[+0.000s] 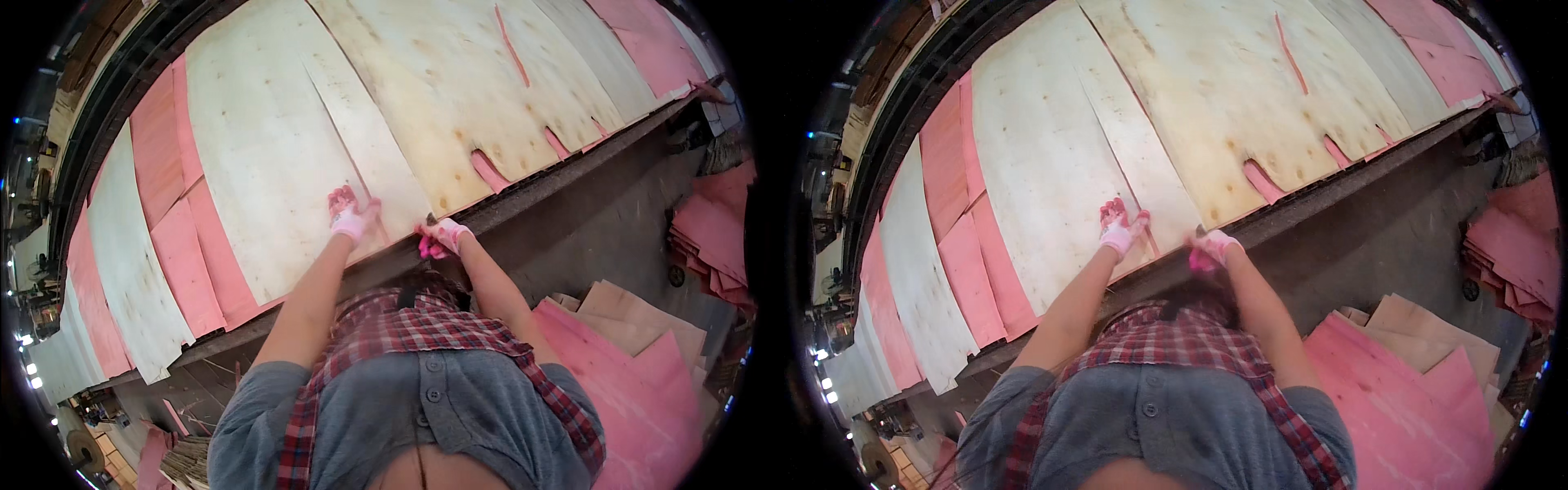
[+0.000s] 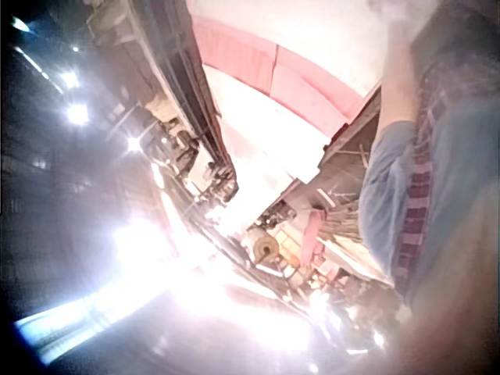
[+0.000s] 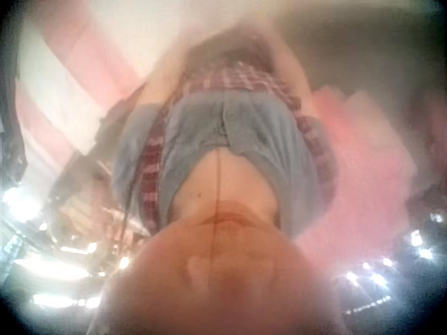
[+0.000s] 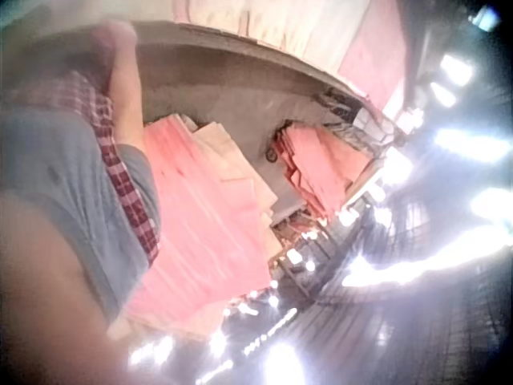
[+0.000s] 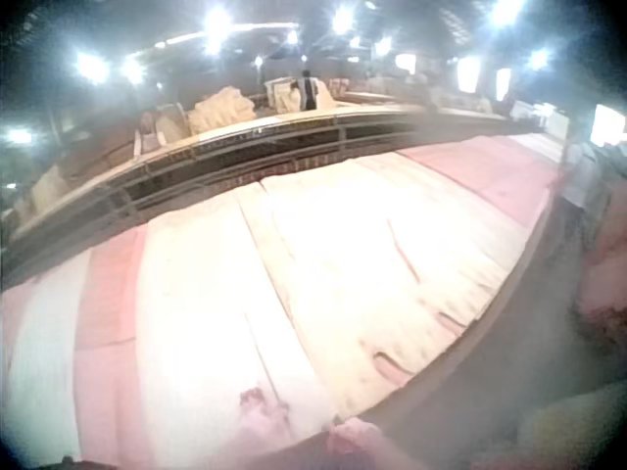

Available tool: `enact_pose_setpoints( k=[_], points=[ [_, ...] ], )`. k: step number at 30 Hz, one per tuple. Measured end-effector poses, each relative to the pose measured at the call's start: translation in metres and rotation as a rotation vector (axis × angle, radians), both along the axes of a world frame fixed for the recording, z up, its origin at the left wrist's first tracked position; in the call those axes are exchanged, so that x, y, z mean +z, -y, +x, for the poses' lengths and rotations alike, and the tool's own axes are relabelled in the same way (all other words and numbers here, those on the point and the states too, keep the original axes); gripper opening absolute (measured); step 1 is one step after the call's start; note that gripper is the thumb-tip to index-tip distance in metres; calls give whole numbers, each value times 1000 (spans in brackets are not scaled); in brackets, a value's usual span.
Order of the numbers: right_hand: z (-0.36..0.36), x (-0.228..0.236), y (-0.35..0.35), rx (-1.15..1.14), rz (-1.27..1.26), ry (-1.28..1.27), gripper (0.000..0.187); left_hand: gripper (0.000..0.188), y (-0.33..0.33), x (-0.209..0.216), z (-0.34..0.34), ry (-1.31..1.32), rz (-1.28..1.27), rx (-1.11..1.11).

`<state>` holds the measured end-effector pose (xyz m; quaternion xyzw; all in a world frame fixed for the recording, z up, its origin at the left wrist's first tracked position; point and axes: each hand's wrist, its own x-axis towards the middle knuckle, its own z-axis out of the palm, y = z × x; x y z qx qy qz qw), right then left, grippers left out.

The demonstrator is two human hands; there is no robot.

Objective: The person picks up thin wood sheets from a stack and places them onto a moving conveyor belt, occasionally using a small tool to adjust or trim the edges.

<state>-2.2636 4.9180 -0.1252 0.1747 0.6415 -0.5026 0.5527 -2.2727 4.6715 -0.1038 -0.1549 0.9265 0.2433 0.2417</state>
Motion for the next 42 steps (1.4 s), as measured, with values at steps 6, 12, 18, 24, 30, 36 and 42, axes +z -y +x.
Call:
enact_pose_setpoints(
  k=[6,12,18,24,30,36,42],
  points=[
    [25,38,-104,-220,-174,-150,30,57,36,-44,-7,-330,738,559],
    [0,72,-137,-163,-289,-260,30,40,80,11,97,-749,950,1021],
    [-39,47,0,105,-437,-292,40,30,120,-28,273,-828,671,1455],
    [-5,45,154,372,-660,-47,44,29,124,-9,371,-737,883,1983],
    [96,31,351,686,-786,246,41,34,145,-49,483,-919,1011,2046],
    [234,38,560,572,-675,243,32,41,221,-61,608,-946,1075,2248],
    [296,15,713,413,-354,135,22,50,332,-10,681,-1183,1234,2078]
  ],
)
